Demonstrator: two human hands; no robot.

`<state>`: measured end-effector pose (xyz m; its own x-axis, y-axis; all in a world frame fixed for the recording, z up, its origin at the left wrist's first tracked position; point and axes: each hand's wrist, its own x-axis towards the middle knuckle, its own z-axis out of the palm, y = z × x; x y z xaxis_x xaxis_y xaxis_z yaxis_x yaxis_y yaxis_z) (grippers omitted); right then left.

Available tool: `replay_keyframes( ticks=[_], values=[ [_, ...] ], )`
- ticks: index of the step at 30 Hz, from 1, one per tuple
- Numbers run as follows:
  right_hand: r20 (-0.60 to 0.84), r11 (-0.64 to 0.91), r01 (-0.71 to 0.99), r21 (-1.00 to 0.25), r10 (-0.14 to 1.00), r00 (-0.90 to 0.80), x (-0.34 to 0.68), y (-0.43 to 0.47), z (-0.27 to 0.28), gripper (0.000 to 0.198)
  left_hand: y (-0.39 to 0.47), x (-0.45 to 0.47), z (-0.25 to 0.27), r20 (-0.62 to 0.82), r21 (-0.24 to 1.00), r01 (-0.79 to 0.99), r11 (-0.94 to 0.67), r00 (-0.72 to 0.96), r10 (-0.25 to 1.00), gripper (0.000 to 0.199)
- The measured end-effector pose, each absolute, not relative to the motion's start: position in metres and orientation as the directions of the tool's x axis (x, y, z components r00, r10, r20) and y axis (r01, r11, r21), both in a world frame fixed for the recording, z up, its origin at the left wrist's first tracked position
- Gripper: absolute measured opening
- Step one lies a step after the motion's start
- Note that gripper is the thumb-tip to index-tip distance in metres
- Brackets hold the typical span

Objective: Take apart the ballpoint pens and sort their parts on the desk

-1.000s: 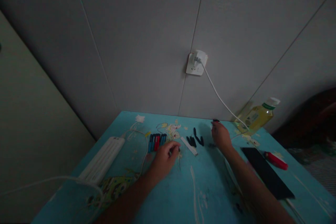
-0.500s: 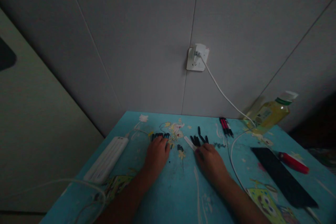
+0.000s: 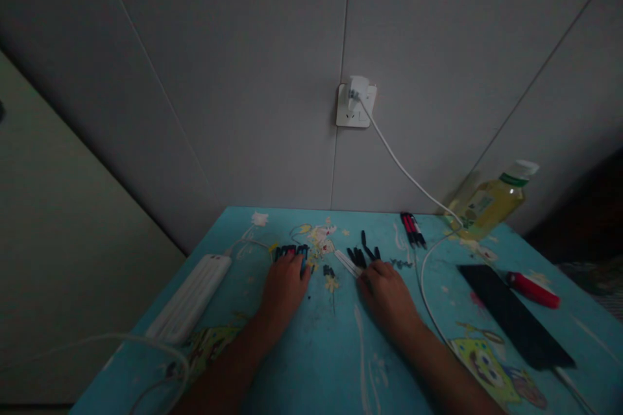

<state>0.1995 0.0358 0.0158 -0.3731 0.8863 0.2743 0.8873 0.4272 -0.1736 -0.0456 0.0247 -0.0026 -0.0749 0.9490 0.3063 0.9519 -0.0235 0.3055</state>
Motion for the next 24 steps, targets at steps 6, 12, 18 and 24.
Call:
replay_keyframes(
  ticks=[6, 12, 18, 24],
  values=[
    [0.272, 0.436, 0.881, -0.184, 0.884, -0.381, 0.199, 0.033, 0.020, 0.020, 0.022, -0.046, 0.005, 0.267, 0.277, 0.960, -0.047, -0.030, 0.963, 0.019],
    [0.307, 0.421, 0.883, -0.207, 0.885, -0.350, 0.208, 0.038, 0.023, 0.023, 0.017, -0.041, 0.015, 0.223, 0.171, 0.985, -0.031, -0.008, 0.975, 0.017],
    [0.326, 0.435, 0.876, -0.210, 0.875, -0.357, 0.209, 0.040, 0.021, 0.022, 0.013, -0.036, 0.023, 0.137, 0.135, 0.991, 0.000, -0.018, 0.990, 0.017],
    [0.331, 0.463, 0.855, -0.232, 0.864, -0.379, 0.207, 0.038, 0.018, 0.023, 0.011, -0.036, 0.020, 0.171, 0.107, 0.994, 0.009, -0.028, 0.985, 0.017]
  ],
)
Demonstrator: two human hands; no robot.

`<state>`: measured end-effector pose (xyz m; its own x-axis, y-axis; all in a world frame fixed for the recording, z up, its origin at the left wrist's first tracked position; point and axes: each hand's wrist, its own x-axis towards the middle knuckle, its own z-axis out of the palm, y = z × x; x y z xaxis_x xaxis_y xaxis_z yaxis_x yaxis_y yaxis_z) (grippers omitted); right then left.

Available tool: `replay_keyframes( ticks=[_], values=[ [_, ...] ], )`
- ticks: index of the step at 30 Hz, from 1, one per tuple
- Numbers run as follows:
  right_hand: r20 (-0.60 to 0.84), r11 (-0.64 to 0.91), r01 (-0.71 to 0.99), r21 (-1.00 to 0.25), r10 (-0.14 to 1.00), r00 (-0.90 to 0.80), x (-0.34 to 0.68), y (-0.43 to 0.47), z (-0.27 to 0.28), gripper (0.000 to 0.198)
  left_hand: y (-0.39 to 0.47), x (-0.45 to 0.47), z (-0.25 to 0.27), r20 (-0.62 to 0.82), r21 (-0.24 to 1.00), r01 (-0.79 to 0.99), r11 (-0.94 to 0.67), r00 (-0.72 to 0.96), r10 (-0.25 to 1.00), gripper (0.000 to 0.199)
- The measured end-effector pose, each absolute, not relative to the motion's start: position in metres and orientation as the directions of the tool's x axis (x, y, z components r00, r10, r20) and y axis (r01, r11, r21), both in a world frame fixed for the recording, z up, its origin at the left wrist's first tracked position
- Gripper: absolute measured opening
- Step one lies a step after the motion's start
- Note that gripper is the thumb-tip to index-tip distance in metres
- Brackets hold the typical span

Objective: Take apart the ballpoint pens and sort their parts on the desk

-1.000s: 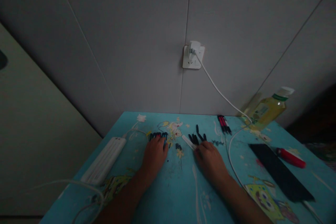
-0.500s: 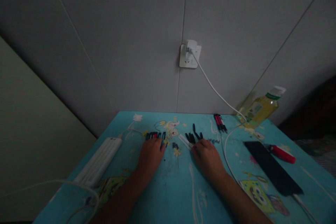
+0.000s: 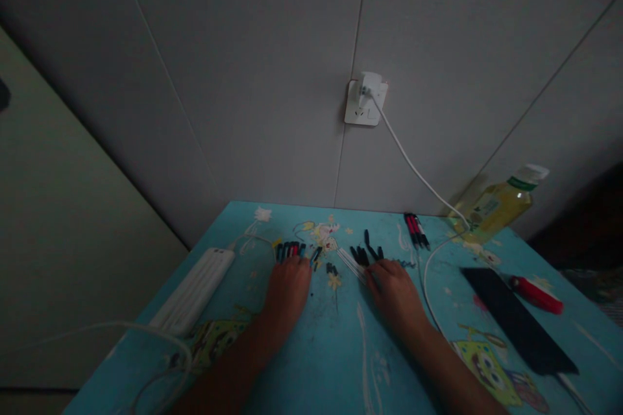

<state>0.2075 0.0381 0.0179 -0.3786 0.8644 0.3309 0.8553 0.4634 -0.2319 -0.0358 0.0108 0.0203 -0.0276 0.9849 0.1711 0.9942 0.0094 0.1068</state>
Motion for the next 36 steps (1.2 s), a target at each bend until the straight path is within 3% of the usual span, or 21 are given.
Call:
replay_keyframes(
  ticks=[5, 8, 10, 13, 18, 21, 25, 31, 36],
  values=[
    [0.350, 0.471, 0.824, -0.316, 0.865, -0.360, 0.205, 0.039, 0.017, 0.023, 0.010, -0.036, 0.020, 0.164, 0.106, 0.994, -0.003, -0.015, 0.986, 0.020],
    [0.353, 0.475, 0.800, -0.368, 0.867, -0.352, 0.192, 0.049, 0.019, 0.024, 0.011, -0.037, 0.022, 0.241, 0.113, 0.994, -0.002, -0.026, 0.970, 0.022],
    [0.339, 0.475, 0.813, -0.337, 0.867, -0.366, 0.177, 0.063, 0.025, 0.025, 0.013, -0.038, 0.023, 0.308, 0.146, 0.989, -0.015, -0.031, 0.951, 0.022],
    [0.285, 0.483, 0.850, -0.210, 0.862, -0.419, 0.152, 0.094, 0.037, 0.027, 0.017, -0.040, 0.021, 0.374, 0.284, 0.955, -0.084, -0.030, 0.927, 0.018],
    [0.249, 0.536, 0.831, -0.150, 0.834, -0.493, 0.109, 0.144, 0.052, 0.028, 0.024, -0.043, 0.015, 0.453, 0.671, 0.707, -0.224, -0.152, 0.878, 0.014],
    [0.198, 0.555, 0.824, -0.117, 0.826, -0.528, 0.087, 0.160, 0.050, 0.027, 0.027, -0.045, 0.016, 0.420, 0.850, 0.469, -0.238, -0.333, 0.844, 0.016],
    [0.138, 0.569, 0.817, -0.092, 0.820, -0.556, 0.072, 0.167, 0.044, 0.023, 0.031, -0.049, 0.017, 0.328, 0.943, 0.224, -0.247, -0.483, 0.812, 0.028],
    [0.163, 0.570, 0.810, -0.139, 0.820, -0.549, 0.069, 0.167, 0.047, 0.021, 0.036, -0.052, 0.009, 0.175, 0.982, 0.011, -0.191, -0.454, 0.874, 0.038],
    [0.228, 0.582, 0.763, -0.280, 0.813, -0.536, 0.088, 0.133, 0.053, 0.023, 0.037, -0.045, 0.006, 0.101, 0.965, -0.179, -0.193, -0.423, 0.901, 0.035]
  ],
)
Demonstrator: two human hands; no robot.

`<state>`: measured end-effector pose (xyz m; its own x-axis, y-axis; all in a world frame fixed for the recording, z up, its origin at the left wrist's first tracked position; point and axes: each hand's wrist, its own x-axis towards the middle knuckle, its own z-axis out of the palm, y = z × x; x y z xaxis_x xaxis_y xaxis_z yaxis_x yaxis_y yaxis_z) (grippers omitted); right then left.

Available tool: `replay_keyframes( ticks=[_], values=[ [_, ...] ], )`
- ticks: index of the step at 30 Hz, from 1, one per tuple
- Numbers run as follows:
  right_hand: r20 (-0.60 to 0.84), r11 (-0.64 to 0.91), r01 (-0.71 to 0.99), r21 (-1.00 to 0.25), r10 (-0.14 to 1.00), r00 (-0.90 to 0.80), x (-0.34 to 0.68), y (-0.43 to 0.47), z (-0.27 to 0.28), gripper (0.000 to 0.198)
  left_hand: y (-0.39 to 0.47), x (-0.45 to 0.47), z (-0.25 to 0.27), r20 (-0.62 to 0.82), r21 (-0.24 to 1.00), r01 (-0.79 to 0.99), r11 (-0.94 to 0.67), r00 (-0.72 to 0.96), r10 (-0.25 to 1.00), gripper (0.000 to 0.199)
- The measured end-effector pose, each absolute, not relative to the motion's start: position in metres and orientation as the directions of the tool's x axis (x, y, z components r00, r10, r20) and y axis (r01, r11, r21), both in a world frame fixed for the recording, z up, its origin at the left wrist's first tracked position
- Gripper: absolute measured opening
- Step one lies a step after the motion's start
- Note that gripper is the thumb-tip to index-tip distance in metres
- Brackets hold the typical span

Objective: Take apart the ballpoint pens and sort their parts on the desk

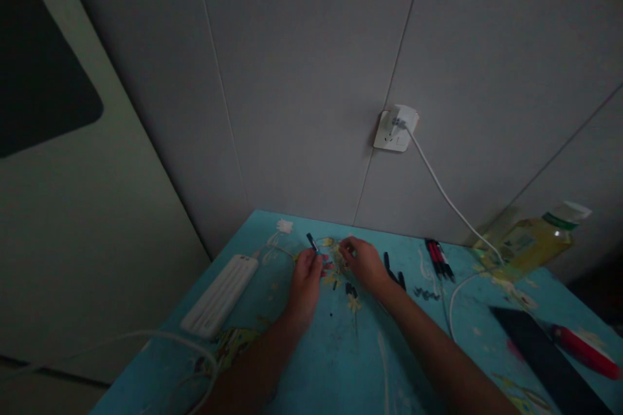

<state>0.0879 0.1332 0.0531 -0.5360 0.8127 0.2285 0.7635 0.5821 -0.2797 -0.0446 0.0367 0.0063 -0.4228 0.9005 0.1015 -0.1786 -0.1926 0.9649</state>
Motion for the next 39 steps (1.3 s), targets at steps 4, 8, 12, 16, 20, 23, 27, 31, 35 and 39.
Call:
replay_keyframes(
  ticks=[4, 8, 12, 16, 20, 23, 27, 31, 35, 39],
  values=[
    [0.289, 0.500, 0.506, -0.703, 0.850, -0.440, 0.122, 0.079, 0.046, 0.027, 0.030, -0.029, 0.012, 0.112, 0.905, -0.360, -0.225, -0.310, 0.944, 0.032],
    [0.223, 0.299, 0.222, -0.928, 0.924, -0.311, 0.150, 0.036, 0.042, 0.028, 0.016, -0.012, 0.022, 0.140, 0.842, -0.494, -0.216, -0.187, 0.972, 0.032],
    [0.188, 0.228, 0.137, -0.964, 0.949, -0.255, 0.162, 0.023, 0.037, 0.028, 0.007, 0.000, 0.027, 0.123, 0.817, -0.548, -0.181, -0.140, 0.982, 0.057],
    [0.192, 0.237, 0.224, -0.945, 0.960, -0.205, 0.166, 0.029, 0.026, 0.032, 0.009, -0.002, 0.028, 0.108, 0.808, -0.541, -0.232, -0.251, 0.962, 0.075],
    [0.260, 0.371, 0.488, -0.790, 0.924, -0.281, 0.156, 0.050, 0.022, 0.028, 0.017, -0.020, 0.029, 0.094, 0.818, -0.501, -0.285, -0.372, 0.924, 0.082],
    [0.260, 0.487, 0.691, -0.534, 0.872, -0.414, 0.136, 0.075, 0.025, 0.023, 0.024, -0.036, 0.029, 0.081, 0.836, -0.467, -0.288, -0.414, 0.907, 0.083],
    [0.226, 0.502, 0.786, -0.362, 0.865, -0.448, 0.102, 0.105, 0.025, 0.022, 0.032, -0.050, 0.028, 0.075, 0.837, -0.448, -0.315, -0.476, 0.876, 0.083],
    [0.195, 0.516, 0.802, -0.300, 0.856, -0.478, 0.086, 0.125, 0.025, 0.024, 0.035, -0.055, 0.025, 0.074, 0.882, -0.363, -0.302, -0.524, 0.848, 0.079],
    [0.179, 0.508, 0.822, -0.258, 0.861, -0.476, 0.090, 0.160, 0.039, 0.027, 0.036, -0.056, 0.024, 0.075, 0.899, -0.332, -0.284, -0.523, 0.849, 0.071],
    [0.142, 0.454, 0.856, -0.247, 0.891, -0.431, 0.108, 0.204, 0.057, 0.029, 0.037, -0.055, 0.025, 0.045, 0.894, -0.363, -0.264, -0.511, 0.858, 0.074]
  ],
)
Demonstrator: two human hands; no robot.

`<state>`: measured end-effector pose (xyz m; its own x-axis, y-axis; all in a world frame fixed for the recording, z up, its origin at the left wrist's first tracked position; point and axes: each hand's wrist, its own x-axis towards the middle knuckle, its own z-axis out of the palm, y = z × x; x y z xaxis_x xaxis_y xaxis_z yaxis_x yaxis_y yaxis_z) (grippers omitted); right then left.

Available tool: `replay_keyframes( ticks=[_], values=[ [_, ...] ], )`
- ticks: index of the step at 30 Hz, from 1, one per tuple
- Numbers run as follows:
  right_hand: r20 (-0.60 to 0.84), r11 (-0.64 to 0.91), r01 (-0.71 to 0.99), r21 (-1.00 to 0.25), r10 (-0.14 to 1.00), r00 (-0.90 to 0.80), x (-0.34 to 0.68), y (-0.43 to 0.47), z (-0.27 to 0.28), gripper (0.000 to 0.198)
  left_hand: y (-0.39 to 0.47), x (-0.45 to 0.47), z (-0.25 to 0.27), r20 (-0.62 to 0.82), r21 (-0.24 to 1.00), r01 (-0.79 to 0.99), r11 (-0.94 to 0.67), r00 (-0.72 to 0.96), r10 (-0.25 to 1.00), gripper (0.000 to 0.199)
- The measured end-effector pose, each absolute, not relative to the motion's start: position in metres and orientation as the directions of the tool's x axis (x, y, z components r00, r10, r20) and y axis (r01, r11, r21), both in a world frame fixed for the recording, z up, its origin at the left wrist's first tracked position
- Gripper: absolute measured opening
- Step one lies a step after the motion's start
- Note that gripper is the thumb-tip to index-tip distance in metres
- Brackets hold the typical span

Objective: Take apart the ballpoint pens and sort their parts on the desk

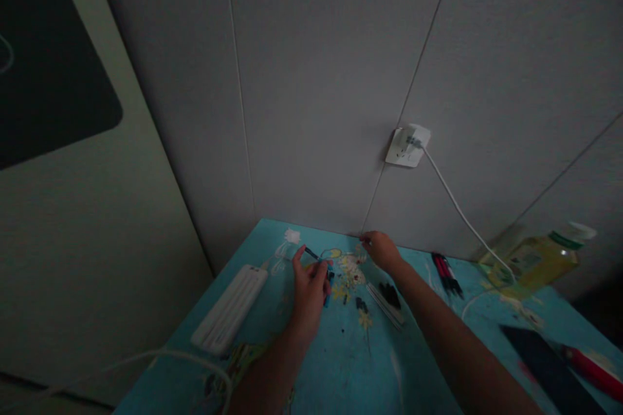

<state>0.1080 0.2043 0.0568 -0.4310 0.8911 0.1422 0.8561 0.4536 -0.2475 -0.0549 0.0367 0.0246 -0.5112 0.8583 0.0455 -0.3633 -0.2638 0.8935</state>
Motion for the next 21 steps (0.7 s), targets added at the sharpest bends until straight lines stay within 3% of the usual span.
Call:
replay_keyframes(
  ticks=[9, 21],
  values=[
    [-0.011, 0.459, 0.837, -0.299, 0.875, -0.484, 0.141, 0.218, 0.046, 0.036, 0.030, -0.050, 0.036, 0.002, 0.870, -0.431, -0.240, -0.483, 0.875, 0.075],
    [0.134, 0.431, 0.796, -0.424, 0.900, -0.415, 0.124, 0.194, 0.048, 0.018, 0.032, -0.046, 0.034, -0.081, 0.878, -0.459, -0.138, -0.426, 0.901, 0.082]
  ],
)
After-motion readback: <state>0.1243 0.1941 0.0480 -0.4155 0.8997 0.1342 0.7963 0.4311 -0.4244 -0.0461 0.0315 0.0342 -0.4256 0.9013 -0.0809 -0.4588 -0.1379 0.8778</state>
